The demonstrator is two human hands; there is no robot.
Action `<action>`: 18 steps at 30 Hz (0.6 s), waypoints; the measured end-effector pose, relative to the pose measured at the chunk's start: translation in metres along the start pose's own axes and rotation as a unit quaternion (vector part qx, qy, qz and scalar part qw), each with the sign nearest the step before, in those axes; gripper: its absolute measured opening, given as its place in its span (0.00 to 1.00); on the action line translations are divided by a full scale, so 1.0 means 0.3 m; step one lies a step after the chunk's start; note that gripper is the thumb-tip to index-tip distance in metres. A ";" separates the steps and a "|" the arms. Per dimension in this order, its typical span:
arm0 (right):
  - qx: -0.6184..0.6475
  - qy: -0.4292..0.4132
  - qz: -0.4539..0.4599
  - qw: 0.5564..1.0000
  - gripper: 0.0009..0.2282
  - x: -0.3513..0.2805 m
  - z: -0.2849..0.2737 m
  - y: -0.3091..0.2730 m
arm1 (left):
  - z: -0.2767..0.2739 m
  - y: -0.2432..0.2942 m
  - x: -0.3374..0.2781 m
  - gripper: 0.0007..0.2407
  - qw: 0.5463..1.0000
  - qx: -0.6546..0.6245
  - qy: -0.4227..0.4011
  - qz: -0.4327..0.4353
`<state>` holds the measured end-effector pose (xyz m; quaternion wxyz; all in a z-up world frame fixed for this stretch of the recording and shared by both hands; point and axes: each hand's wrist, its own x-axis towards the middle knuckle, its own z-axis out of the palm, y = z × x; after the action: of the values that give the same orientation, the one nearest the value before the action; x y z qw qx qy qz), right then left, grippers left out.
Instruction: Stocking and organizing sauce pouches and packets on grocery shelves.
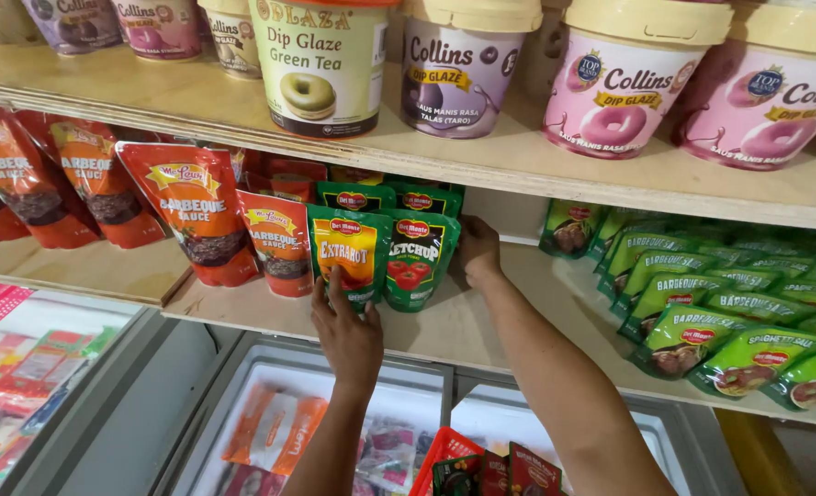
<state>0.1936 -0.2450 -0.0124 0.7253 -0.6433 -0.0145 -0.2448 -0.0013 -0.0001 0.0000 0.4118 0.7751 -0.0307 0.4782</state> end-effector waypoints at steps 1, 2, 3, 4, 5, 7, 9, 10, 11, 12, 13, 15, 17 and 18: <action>0.000 -0.001 0.001 1.000 0.10 -0.008 0.009 -0.016 | -0.001 0.000 -0.004 0.32 1.000 0.001 0.000 -0.001; -0.004 0.004 0.001 1.000 0.10 -0.016 0.018 -0.032 | -0.003 0.001 -0.008 0.32 1.000 -0.002 -0.003 -0.005; -0.006 0.008 0.000 1.000 0.10 -0.016 0.037 -0.053 | -0.004 -0.002 -0.002 0.32 1.000 -0.005 -0.004 -0.008; -0.005 0.006 -0.002 1.000 0.10 -0.003 0.038 -0.038 | -0.004 -0.003 -0.004 0.32 1.000 -0.004 -0.002 -0.007; -0.055 0.028 0.002 0.998 0.11 0.016 0.039 -0.026 | -0.002 -0.005 -0.003 0.33 1.000 -0.001 -0.003 -0.007; -0.104 0.048 0.005 0.993 0.11 0.046 0.041 -0.005 | 0.004 -0.007 0.004 0.33 1.000 0.003 -0.002 -0.007; 0.006 0.020 0.049 0.999 0.12 0.054 0.034 0.024 | 0.004 -0.009 0.000 0.33 1.000 0.007 -0.001 0.002; 0.005 0.019 0.053 0.998 0.12 0.048 0.037 0.018 | -0.001 -0.013 -0.002 0.33 1.000 0.010 -0.002 -0.001; 0.031 0.012 0.071 0.997 0.12 0.047 0.035 0.008 | -0.001 -0.015 -0.003 0.33 1.000 0.009 0.001 0.006; 0.057 0.006 0.089 0.994 0.13 0.046 0.033 -0.002 | -0.001 -0.016 -0.003 0.33 1.000 0.007 0.003 0.012; 0.056 0.008 0.089 0.994 0.13 0.054 0.024 -0.001 | 0.003 -0.017 0.000 0.33 1.000 0.007 0.002 0.012; 0.102 -0.018 0.102 0.989 0.15 0.064 -0.003 0.003 | 0.008 -0.017 -0.001 0.33 1.000 0.007 0.004 0.013; 0.068 -0.035 0.127 0.989 0.16 0.011 0.007 -0.063 | 0.009 -0.018 -0.009 0.33 1.000 0.010 0.002 0.010; 0.035 -0.056 0.150 0.986 0.16 -0.015 0.016 -0.097 | 0.007 -0.019 -0.011 0.32 1.000 0.013 0.003 0.007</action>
<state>0.1802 -0.2406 0.0140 0.7737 -0.6253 0.0332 -0.0962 0.0008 0.0010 -0.0065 0.3981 0.7787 -0.0288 0.4840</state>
